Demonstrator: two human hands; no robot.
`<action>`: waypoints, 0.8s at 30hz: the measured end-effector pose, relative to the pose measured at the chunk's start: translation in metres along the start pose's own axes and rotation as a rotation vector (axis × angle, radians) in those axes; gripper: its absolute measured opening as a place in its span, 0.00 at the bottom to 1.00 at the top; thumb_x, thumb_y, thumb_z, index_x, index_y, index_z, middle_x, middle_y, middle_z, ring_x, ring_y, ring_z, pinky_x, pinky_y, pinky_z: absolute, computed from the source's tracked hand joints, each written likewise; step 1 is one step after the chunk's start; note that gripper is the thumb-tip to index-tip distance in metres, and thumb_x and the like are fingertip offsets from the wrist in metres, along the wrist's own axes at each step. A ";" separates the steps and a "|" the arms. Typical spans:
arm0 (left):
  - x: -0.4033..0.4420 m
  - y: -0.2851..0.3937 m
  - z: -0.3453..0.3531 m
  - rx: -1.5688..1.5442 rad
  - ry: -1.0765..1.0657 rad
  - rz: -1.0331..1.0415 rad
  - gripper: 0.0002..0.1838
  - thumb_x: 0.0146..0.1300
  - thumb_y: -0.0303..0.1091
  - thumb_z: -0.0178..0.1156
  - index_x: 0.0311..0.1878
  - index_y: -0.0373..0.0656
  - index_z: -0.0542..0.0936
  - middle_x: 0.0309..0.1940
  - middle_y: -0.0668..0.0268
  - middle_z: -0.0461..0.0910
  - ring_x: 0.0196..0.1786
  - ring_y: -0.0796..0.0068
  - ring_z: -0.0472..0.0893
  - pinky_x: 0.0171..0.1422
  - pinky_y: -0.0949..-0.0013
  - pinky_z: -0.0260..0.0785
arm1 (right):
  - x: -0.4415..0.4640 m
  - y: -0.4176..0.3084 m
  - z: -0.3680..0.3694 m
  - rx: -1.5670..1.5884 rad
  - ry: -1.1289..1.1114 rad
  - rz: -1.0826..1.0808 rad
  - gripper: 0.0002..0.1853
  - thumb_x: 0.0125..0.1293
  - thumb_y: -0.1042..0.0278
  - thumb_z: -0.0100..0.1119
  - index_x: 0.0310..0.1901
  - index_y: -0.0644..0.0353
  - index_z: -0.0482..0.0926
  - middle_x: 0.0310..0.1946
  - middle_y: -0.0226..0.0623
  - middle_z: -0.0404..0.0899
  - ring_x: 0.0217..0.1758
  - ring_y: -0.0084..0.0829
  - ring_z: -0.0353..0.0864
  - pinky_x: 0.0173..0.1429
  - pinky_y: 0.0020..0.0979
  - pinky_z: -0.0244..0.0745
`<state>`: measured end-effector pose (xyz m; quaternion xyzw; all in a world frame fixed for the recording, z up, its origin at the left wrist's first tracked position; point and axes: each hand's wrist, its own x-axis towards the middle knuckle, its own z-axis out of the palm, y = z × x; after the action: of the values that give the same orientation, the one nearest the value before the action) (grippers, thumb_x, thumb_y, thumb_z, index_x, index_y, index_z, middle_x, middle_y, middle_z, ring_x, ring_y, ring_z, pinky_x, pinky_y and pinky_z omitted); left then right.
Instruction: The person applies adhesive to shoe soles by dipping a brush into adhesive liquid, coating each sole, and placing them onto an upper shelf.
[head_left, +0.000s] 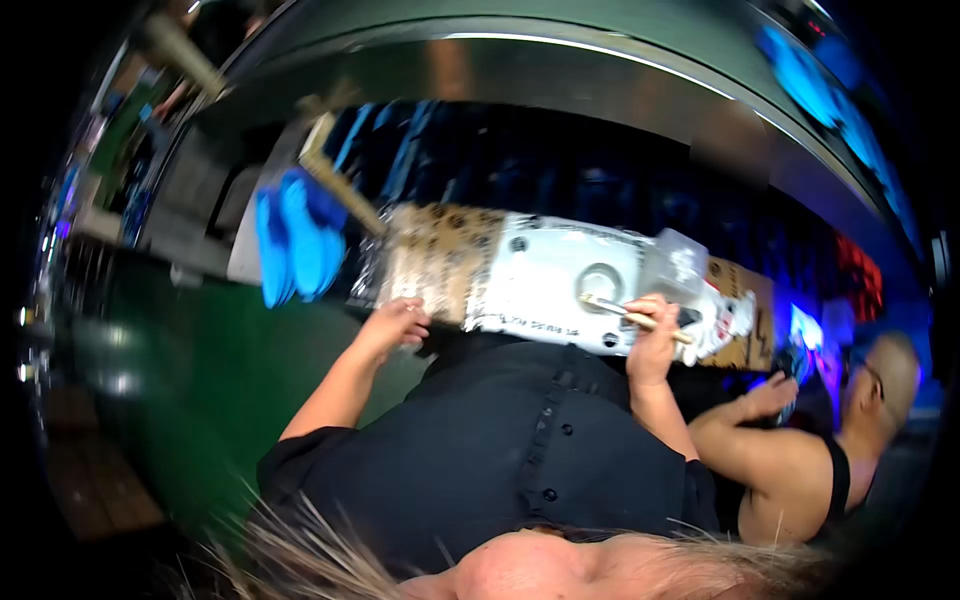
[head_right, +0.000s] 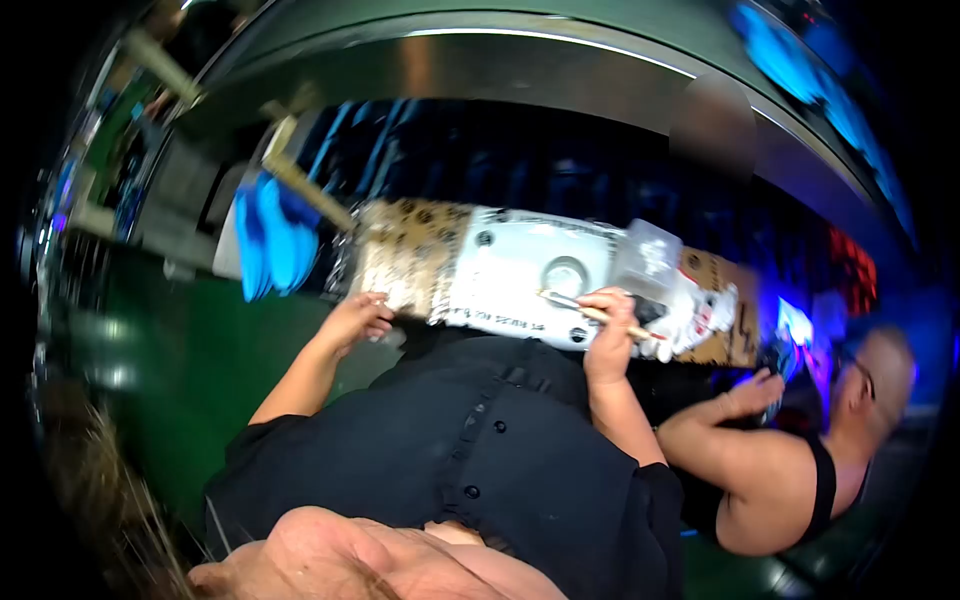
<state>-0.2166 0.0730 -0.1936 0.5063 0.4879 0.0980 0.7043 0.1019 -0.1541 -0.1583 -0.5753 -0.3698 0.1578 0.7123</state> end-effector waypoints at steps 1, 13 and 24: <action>-0.010 -0.009 -0.024 -0.066 0.118 0.048 0.17 0.60 0.34 0.53 0.52 0.39 0.69 0.36 0.61 0.77 0.34 0.75 0.79 0.34 0.77 0.72 | 0.008 -0.004 0.013 0.049 0.010 0.012 0.31 0.71 0.50 0.24 0.27 0.66 0.74 0.32 0.35 0.68 0.34 0.26 0.68 0.43 0.25 0.65; -0.020 -0.024 -0.266 -0.167 1.249 0.426 0.38 0.57 0.50 0.59 0.63 0.34 0.59 0.59 0.49 0.63 0.61 0.61 0.65 0.62 0.64 0.58 | 0.069 -0.021 0.190 -0.194 -0.609 -0.195 0.12 0.62 0.73 0.48 0.46 0.60 0.75 0.32 0.35 0.73 0.36 0.29 0.73 0.41 0.26 0.68; 0.066 0.022 -0.334 -0.002 0.228 0.250 0.37 0.55 0.53 0.61 0.60 0.33 0.65 0.52 0.58 0.73 0.53 0.68 0.73 0.59 0.66 0.62 | 0.055 0.081 0.372 -0.336 -1.110 0.125 0.48 0.52 0.39 0.59 0.64 0.70 0.53 0.61 0.60 0.59 0.61 0.46 0.66 0.63 0.34 0.60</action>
<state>-0.4381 0.3317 -0.2187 0.5478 0.4978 0.2422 0.6273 -0.1084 0.1664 -0.1913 -0.5322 -0.6731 0.4168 0.3001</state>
